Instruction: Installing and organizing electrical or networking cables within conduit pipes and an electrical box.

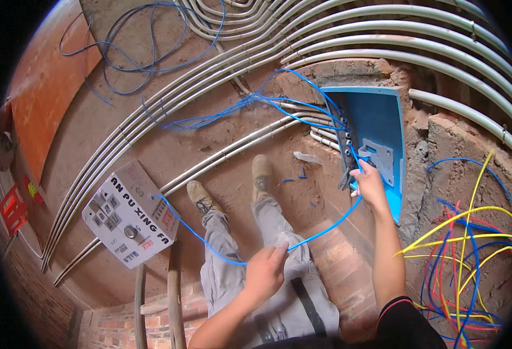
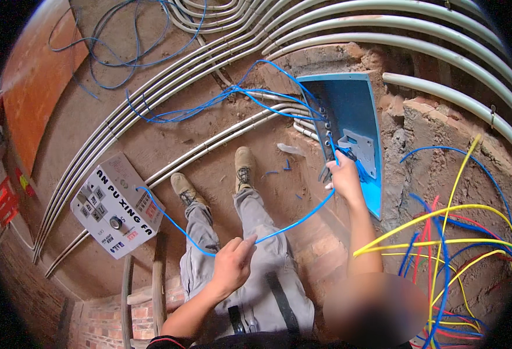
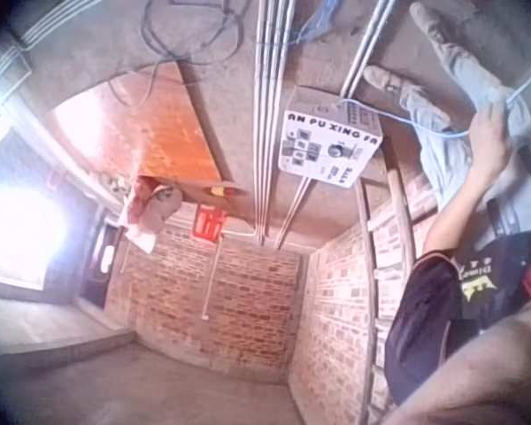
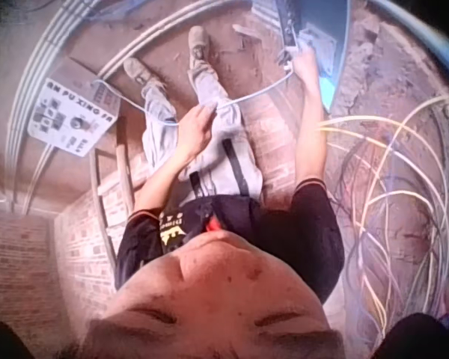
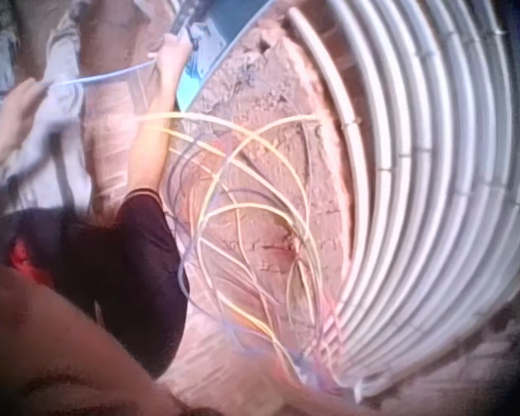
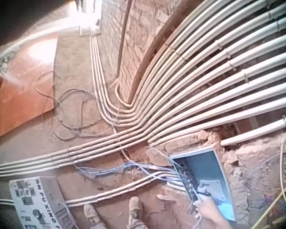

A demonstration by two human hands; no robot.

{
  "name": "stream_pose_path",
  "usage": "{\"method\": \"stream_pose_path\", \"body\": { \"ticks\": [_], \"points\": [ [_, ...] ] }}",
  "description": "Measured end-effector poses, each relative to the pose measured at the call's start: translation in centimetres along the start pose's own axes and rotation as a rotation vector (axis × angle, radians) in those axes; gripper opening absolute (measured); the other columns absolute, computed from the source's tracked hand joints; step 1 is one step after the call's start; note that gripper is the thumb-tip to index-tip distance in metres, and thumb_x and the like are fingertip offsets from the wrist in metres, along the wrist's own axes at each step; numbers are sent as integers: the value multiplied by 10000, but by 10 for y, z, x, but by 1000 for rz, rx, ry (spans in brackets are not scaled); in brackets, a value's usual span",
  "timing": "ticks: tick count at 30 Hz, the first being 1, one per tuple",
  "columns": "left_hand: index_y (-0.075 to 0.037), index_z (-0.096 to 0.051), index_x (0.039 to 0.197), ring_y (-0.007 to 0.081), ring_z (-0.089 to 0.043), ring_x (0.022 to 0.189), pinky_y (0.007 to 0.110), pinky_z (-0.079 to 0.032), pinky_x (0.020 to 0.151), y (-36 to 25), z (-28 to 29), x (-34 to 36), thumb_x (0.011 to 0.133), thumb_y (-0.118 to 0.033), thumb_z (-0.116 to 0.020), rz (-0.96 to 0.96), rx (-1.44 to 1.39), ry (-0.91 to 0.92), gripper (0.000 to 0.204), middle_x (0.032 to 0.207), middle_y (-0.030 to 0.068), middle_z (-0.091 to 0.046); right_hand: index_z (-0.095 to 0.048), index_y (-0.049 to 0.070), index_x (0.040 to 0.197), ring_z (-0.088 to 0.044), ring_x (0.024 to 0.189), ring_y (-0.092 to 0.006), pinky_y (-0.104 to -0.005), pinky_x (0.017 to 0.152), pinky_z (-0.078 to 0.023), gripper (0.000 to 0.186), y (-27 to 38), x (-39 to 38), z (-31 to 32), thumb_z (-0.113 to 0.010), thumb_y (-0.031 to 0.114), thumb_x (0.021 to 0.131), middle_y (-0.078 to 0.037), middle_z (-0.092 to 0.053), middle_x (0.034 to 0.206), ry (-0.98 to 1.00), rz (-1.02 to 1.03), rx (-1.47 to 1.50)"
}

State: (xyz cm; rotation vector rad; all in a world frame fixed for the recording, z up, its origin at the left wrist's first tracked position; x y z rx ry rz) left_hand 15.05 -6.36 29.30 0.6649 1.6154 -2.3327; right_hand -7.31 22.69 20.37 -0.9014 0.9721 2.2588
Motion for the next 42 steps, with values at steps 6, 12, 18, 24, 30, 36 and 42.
{"method": "stream_pose_path", "body": {
  "ticks": [6,12,18,24,30,36,42],
  "points": [
    [-19,-647,1202,364,-604,794,452,-488,696,-23,-12,12,891,-65,-701,-112,-104,-13,319,862,155,-593,-536,-103,1391,-609,517,-205,-327,442,-518,516,-12,65,27,-563,18,890,-158,-723,992,-148,-6,-336],
    [-9,-645,1204,385,-597,816,470,-475,714,2,-1,4,911,-99,-685,0,-58,-36,309,878,170,-605,-485,-76,1449,-654,683,-162,-317,486,-558,580,-24,49,6,-618,36,895,-159,-702,1100,-59,-54,-47],
    [-27,-689,1140,315,-662,839,392,-523,728,38,26,9,927,-65,-686,72,1,-176,217,915,155,-670,-449,-60,1472,-664,694,-151,-333,647,-567,554,-18,58,-3,-589,63,949,-148,-711,1054,62,46,412],
    [6,-674,1133,262,-655,850,346,-508,798,81,96,16,930,-53,-686,301,8,-386,212,936,152,-686,-504,131,1431,-633,1080,-363,-487,905,-512,699,23,68,-39,-763,49,787,-188,-635,1178,-344,442,-596],
    [-13,-675,1109,333,-618,783,409,-488,736,96,115,6,913,-61,-683,219,74,-486,203,864,176,-638,-476,167,1453,-487,1304,-361,-574,1051,-384,696,48,107,-71,-776,181,825,-173,-568,1352,-296,615,-864],
    [-29,-673,1076,350,-597,937,453,-445,839,122,140,-29,881,-77,-696,394,255,-429,203,978,157,-658,-645,62,1002,-673,884,-427,-532,773,-515,182,93,43,-110,-711,146,855,-203,-692,857,16,764,-810],
    [-53,-578,1371,356,-525,1251,480,-391,1064,46,115,-21,798,-98,-744,3,507,-444,598,1352,176,-553,-612,90,930,-660,808,-386,-494,719,-499,167,114,-89,-146,-652,72,768,-144,-663,819,267,925,-803]
  ]
}}
Point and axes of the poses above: each hand's wrist, its own x-axis towards the middle knuckle, its own z-axis out of the back of the hand, y = z × x, the point moved 5 cm from there along x, towards the middle knuckle
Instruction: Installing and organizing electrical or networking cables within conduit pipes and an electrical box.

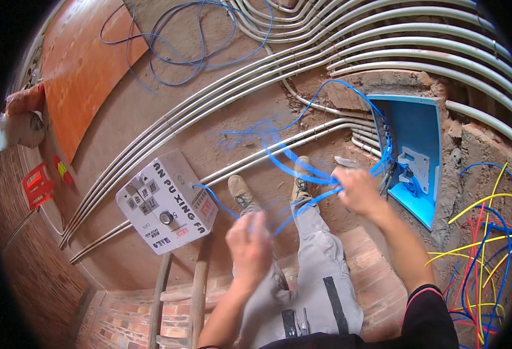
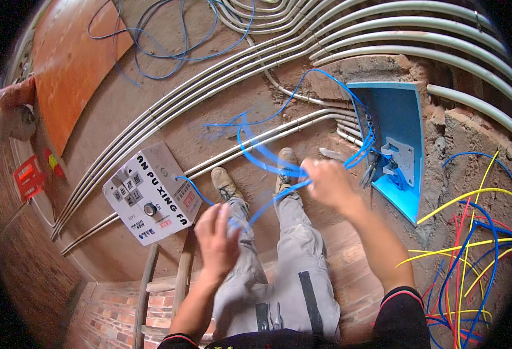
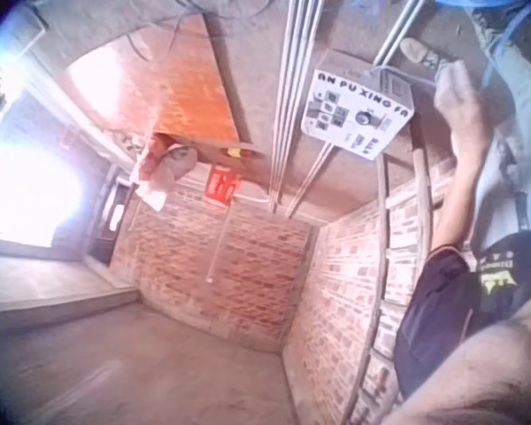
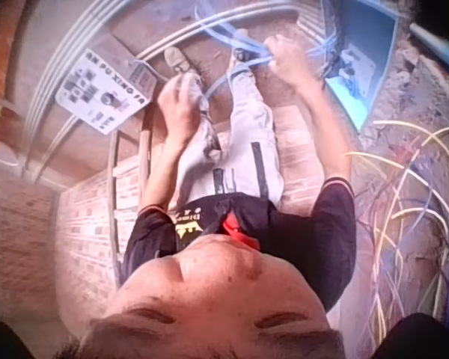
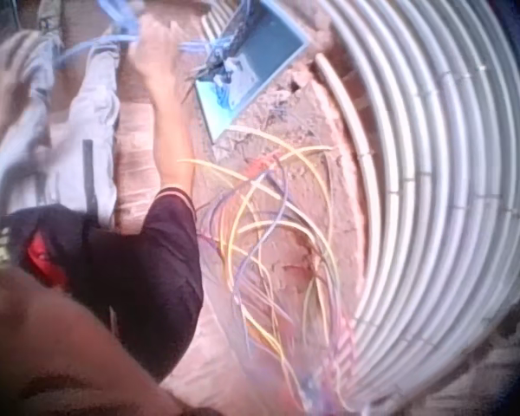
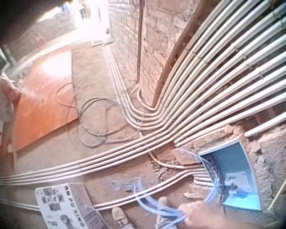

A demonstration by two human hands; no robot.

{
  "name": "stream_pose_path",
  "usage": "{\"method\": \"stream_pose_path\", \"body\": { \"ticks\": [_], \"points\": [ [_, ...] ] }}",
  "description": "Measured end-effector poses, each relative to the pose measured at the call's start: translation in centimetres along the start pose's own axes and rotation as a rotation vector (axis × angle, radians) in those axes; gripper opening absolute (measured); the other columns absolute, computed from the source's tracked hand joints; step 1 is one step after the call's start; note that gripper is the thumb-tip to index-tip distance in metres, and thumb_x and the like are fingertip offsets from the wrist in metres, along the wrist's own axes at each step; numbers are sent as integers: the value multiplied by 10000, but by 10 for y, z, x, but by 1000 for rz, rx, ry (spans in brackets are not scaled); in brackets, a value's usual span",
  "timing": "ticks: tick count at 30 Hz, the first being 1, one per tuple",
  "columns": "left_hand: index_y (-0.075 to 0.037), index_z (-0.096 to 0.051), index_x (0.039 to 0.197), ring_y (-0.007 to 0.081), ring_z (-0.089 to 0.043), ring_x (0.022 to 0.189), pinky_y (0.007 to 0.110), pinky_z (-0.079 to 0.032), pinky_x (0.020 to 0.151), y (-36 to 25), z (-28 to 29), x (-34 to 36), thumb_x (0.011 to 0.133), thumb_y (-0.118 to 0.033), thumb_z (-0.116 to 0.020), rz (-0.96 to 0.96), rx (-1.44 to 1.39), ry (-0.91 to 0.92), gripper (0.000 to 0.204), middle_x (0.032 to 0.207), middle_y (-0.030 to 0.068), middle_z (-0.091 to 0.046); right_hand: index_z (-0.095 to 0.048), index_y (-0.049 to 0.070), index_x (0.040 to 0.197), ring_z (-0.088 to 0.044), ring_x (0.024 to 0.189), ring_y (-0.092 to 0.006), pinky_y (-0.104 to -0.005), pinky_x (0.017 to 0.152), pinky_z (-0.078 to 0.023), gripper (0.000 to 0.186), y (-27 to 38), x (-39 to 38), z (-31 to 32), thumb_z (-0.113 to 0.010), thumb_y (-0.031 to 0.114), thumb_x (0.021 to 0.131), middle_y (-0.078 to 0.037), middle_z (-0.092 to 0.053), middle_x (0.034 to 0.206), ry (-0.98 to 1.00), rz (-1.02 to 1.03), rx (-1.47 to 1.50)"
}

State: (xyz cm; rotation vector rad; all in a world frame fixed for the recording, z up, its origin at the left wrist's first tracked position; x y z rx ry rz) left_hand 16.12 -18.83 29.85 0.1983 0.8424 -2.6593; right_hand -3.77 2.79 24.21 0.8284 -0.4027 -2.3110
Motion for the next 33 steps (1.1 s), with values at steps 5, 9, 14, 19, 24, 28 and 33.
{"method": "stream_pose_path", "body": {
  "ticks": [5,9,14,19,24,28,33],
  "points": [
    [-106,-428,1537,354,-312,1493,570,-227,1188,-63,-16,10,801,-53,-654,-185,-239,228,772,1539,184,-419,-572,84,840,-639,725,-333,-460,662,-479,120,109,-37,-3,-656,69,757,-108,-619,764,1,239,35],
    [-17,-482,1443,430,-403,1361,520,-312,1129,-38,2,-14,719,-41,-763,76,-307,-25,776,1438,228,-446,-604,87,868,-641,723,-302,-448,654,-480,117,149,-56,-2,-660,79,765,-92,-615,765,53,211,27],
    [6,-614,1207,331,-522,1041,438,-406,924,11,49,-126,812,-35,-721,194,-343,-316,411,1069,163,-571,-613,90,927,-666,710,-289,-417,622,-513,139,212,-67,-21,-651,85,792,-85,-625,776,158,315,103],
    [4,-592,1291,232,-560,1238,381,-419,1064,45,32,-169,939,-245,-716,1087,-1623,465,448,1246,153,-637,-620,61,1002,-693,725,-303,-417,610,-544,163,269,-62,-65,-655,157,875,-103,-647,809,259,354,123],
    [46,-519,1337,251,-629,1081,400,-494,976,124,11,-139,1019,-267,-603,1138,-2388,-87,455,1106,164,-656,-500,-50,1353,-681,717,-330,-439,610,-553,545,311,-67,-111,-619,86,839,-153,-619,883,486,407,23],
    [52,-563,1184,136,-406,612,298,-417,608,245,-89,-137,1074,-198,-485,1248,-2737,-352,284,762,19,-453,-452,-56,1425,-709,703,-344,-452,580,-575,566,318,-64,-150,-543,85,885,-162,-641,910,561,438,-95],
    [39,-538,1170,130,-400,616,303,-396,571,364,-158,-163,1096,-269,-458,1444,-2435,-349,327,766,13,-458,-468,-31,1427,-694,698,-346,-466,591,-556,551,322,-58,-193,-529,77,891,-171,-639,917,640,468,-95]
  ]
}}
Point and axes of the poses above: each hand's wrist, its own x-axis towards the middle knuckle, its own z-axis out of the back of the hand, y = z × x, the point moved 5 cm from there along x, towards the middle knuckle
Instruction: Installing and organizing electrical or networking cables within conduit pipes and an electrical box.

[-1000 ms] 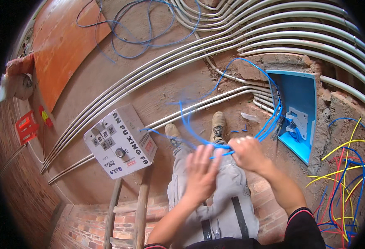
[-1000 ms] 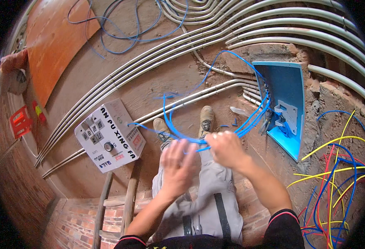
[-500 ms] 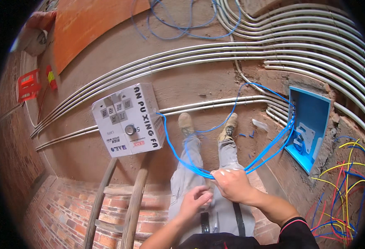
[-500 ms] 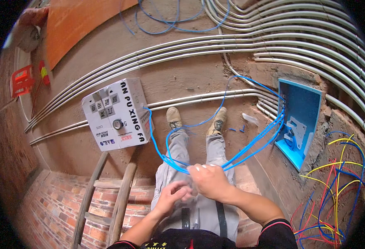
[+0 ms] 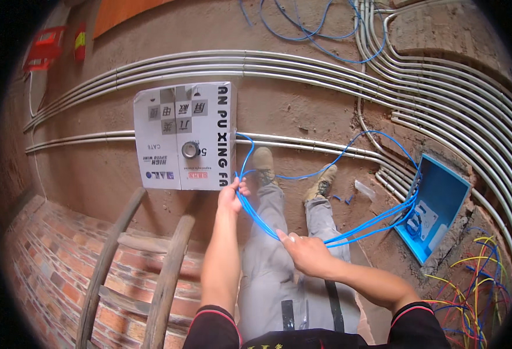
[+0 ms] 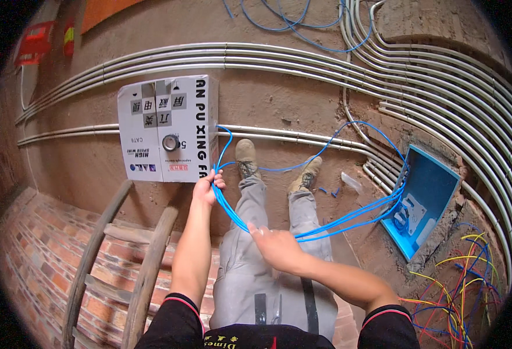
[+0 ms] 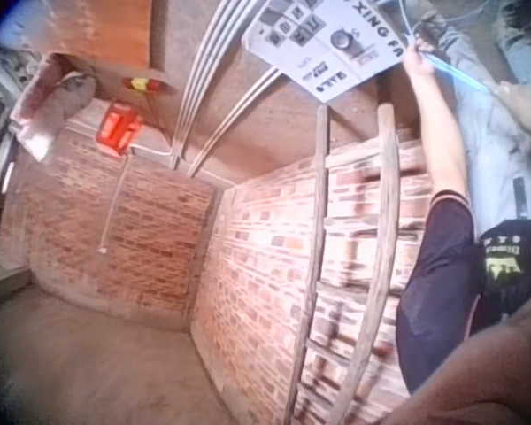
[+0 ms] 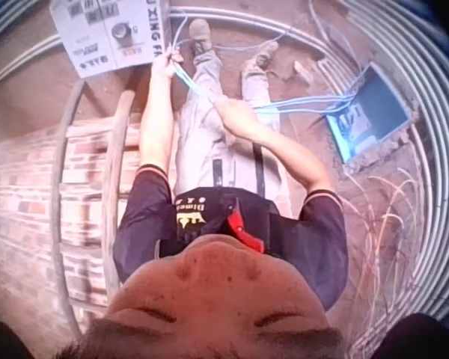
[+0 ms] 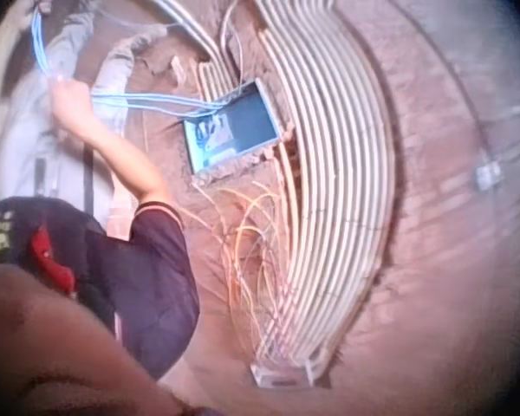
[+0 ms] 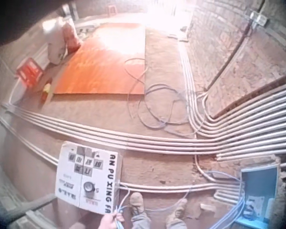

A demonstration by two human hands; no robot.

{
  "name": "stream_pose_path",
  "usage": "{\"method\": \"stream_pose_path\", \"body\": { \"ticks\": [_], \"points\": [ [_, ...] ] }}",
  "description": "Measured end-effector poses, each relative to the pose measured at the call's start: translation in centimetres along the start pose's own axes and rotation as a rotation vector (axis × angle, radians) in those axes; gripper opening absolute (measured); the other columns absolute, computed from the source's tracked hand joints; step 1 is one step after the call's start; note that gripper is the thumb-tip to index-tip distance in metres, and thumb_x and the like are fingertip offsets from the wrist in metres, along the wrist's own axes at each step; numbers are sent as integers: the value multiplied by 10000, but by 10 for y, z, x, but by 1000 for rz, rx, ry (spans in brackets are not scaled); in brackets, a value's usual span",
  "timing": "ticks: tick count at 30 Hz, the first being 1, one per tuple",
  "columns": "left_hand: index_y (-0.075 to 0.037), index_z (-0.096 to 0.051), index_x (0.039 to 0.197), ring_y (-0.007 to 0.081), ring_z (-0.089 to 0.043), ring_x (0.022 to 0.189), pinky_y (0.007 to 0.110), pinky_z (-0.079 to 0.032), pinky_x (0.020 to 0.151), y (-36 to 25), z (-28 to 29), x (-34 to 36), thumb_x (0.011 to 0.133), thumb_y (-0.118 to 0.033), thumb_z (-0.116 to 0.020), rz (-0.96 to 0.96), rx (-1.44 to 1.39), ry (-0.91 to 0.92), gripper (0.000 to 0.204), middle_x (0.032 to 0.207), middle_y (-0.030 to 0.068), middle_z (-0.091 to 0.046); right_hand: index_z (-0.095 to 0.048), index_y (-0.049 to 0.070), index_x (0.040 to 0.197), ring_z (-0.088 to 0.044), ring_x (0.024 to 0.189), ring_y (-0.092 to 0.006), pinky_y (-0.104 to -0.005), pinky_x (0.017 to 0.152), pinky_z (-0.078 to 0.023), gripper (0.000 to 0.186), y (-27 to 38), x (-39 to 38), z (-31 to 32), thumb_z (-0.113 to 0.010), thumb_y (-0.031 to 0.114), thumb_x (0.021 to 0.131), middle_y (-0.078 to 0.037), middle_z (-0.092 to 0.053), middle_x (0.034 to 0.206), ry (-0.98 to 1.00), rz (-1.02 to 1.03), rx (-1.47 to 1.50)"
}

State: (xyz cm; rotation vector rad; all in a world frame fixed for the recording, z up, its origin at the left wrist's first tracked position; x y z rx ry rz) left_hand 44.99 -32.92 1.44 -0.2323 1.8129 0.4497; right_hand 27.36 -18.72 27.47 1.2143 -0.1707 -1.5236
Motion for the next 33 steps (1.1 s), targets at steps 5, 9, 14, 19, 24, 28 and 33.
{"method": "stream_pose_path", "body": {
  "ticks": [5,9,14,19,24,28,33],
  "points": [
    [50,-544,1206,137,-474,647,296,-418,576,9,-9,31,1073,-219,-510,67,77,18,303,816,39,-536,-470,12,1447,-688,728,-359,-476,624,-545,557,-13,5,-8,-524,77,896,-176,-632,909,69,-44,4],
    [29,-589,1192,159,-520,655,303,-453,587,1,-20,42,1037,-174,-558,41,235,128,257,825,50,-587,-460,56,1473,-677,731,-368,-495,632,-536,571,-21,-10,-14,-524,96,907,-174,-630,924,196,-74,37],
    [-69,-569,1032,135,-453,586,290,-386,511,-9,-35,81,1066,-250,-527,-63,329,48,189,734,3,-516,-461,82,1486,-673,773,-353,-487,659,-531,590,-47,-13,-14,-536,99,901,-161,-634,929,140,-169,26],
    [-175,-532,815,65,-376,466,256,-281,406,-23,-39,92,978,-111,-519,-345,644,-167,175,633,-67,-466,-582,71,1317,-660,897,-326,-470,776,-508,464,-63,-67,8,-581,93,854,-138,-648,906,109,-327,-44],
    [-214,-540,880,60,-278,422,264,-213,379,-27,-60,75,1061,-334,-524,-263,939,-270,217,570,-90,-330,-613,85,946,-627,887,-344,-468,788,-479,108,-156,-180,32,-577,74,845,-141,-653,916,129,-562,-194],
    [-121,-599,1005,86,-351,481,267,-318,442,-46,-49,83,1075,-285,-497,-133,997,-241,205,630,-52,-430,-627,83,923,-610,966,-359,-480,847,-479,133,-238,-251,74,-646,52,796,-156,-647,915,24,-743,-323],
    [-41,-566,1020,97,-391,536,255,-352,488,-69,-27,88,1088,-249,-465,-39,646,-301,241,732,-17,-497,-591,67,915,-582,986,-400,-502,819,-461,187,-302,-301,100,-621,-5,745,-168,-626,925,-120,-757,-232]
  ]
}}
Point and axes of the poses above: each hand's wrist, its own x-axis towards the middle knuckle, its own z-axis out of the back of the hand, y = z × x, the point moved 5 cm from there along x, towards the middle knuckle
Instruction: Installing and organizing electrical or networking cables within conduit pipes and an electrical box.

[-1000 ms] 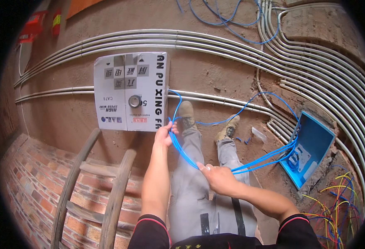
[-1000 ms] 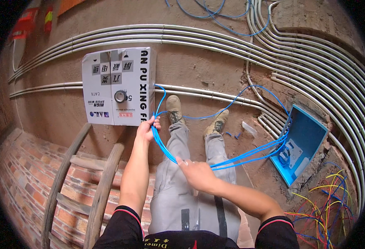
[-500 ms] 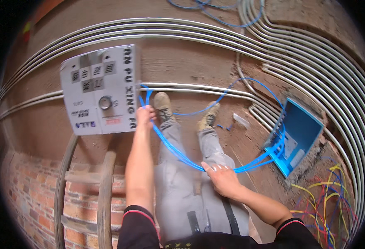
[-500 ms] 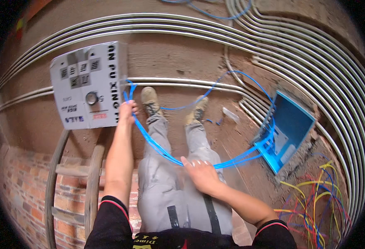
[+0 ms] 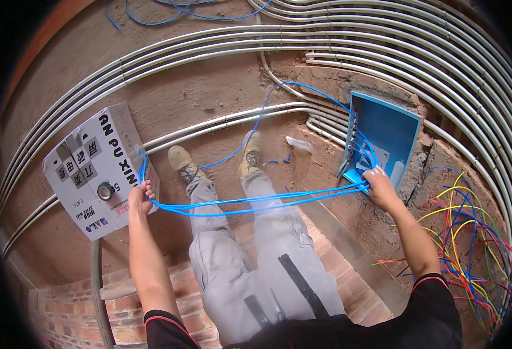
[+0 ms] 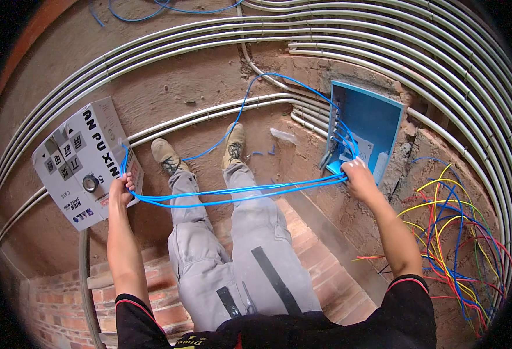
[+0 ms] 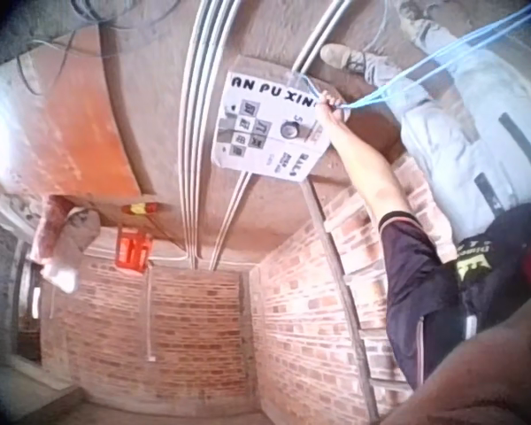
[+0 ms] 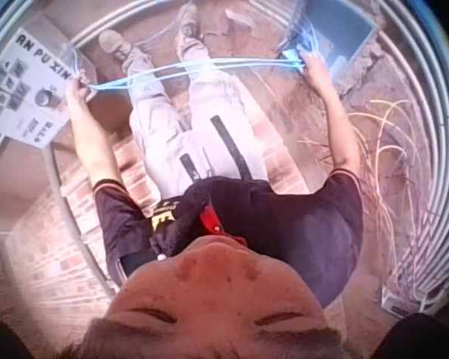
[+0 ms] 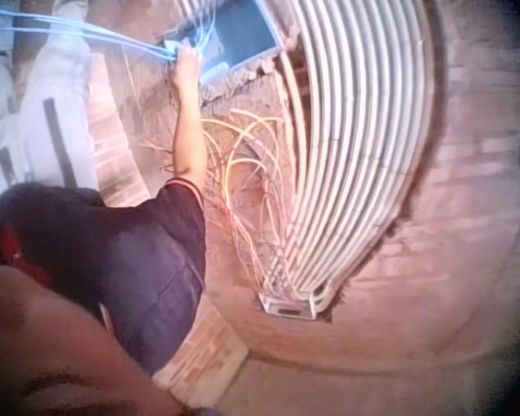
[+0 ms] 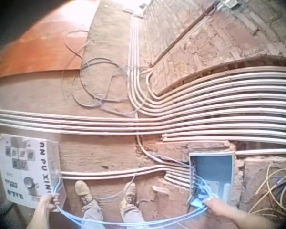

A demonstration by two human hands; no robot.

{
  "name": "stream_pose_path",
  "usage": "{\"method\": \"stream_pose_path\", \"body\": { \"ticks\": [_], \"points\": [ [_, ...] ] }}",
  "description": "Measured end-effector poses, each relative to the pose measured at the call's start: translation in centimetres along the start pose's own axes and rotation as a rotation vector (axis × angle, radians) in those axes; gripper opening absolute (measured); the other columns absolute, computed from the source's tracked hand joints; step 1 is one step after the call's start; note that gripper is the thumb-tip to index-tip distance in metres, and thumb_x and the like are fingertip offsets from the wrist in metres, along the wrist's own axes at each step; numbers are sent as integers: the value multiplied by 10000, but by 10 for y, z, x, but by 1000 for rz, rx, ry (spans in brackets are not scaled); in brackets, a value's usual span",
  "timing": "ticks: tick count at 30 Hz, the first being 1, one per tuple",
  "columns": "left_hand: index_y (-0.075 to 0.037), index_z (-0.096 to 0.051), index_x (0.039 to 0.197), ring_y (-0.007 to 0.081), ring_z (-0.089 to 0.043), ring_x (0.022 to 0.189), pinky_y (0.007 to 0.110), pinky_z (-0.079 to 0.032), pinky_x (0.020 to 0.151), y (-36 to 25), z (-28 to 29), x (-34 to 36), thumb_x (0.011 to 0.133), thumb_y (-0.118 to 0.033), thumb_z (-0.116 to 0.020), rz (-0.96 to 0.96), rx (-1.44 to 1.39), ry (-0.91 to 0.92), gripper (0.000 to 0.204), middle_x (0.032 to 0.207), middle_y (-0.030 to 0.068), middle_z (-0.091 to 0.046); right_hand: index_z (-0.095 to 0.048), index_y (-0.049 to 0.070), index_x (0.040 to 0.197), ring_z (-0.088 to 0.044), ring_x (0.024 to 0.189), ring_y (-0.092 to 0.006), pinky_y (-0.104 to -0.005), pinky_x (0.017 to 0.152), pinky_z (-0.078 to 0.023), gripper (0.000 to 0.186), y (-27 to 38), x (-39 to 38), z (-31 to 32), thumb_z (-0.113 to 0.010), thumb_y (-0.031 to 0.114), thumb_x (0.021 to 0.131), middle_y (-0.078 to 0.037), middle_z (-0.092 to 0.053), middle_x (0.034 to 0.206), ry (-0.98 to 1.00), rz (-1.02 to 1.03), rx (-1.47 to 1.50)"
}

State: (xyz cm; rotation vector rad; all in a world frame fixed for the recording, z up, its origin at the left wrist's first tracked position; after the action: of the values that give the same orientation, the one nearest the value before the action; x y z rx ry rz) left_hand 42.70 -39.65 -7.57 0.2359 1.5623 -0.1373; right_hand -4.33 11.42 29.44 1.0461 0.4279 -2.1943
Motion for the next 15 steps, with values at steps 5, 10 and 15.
{"method": "stream_pose_path", "body": {
  "ticks": [5,10,15],
  "points": [
    [-119,-564,1016,90,-375,534,247,-332,482,2,-31,-16,1084,-301,-482,-124,338,36,211,684,-39,-453,-592,74,914,-613,905,-381,-487,793,-456,138,31,-15,-19,-626,46,784,-153,-637,854,89,100,48],
    [-108,-565,1017,111,-405,564,274,-353,498,-5,-9,1,1083,-289,-483,-106,232,-49,210,713,-27,-477,-595,81,912,-636,825,-355,-472,768,-457,115,55,-39,-38,-642,84,808,-140,-649,784,138,161,66],
    [-78,-597,1027,127,-390,573,288,-346,529,22,-55,11,1068,-249,-509,-112,-16,43,197,724,-19,-484,-620,73,952,-639,854,-344,-472,781,-464,143,40,-61,-26,-654,111,817,-143,-664,821,116,42,101]
  ]
}}
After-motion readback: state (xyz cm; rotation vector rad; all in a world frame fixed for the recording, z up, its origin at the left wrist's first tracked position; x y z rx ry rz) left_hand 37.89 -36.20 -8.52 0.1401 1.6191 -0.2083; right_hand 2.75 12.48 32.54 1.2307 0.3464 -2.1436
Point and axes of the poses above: each hand's wrist, its own x-axis towards the middle knuckle, its own z-axis out of the back of the hand, y = z × x, the point moved 5 cm from there along x, towards the middle knuckle
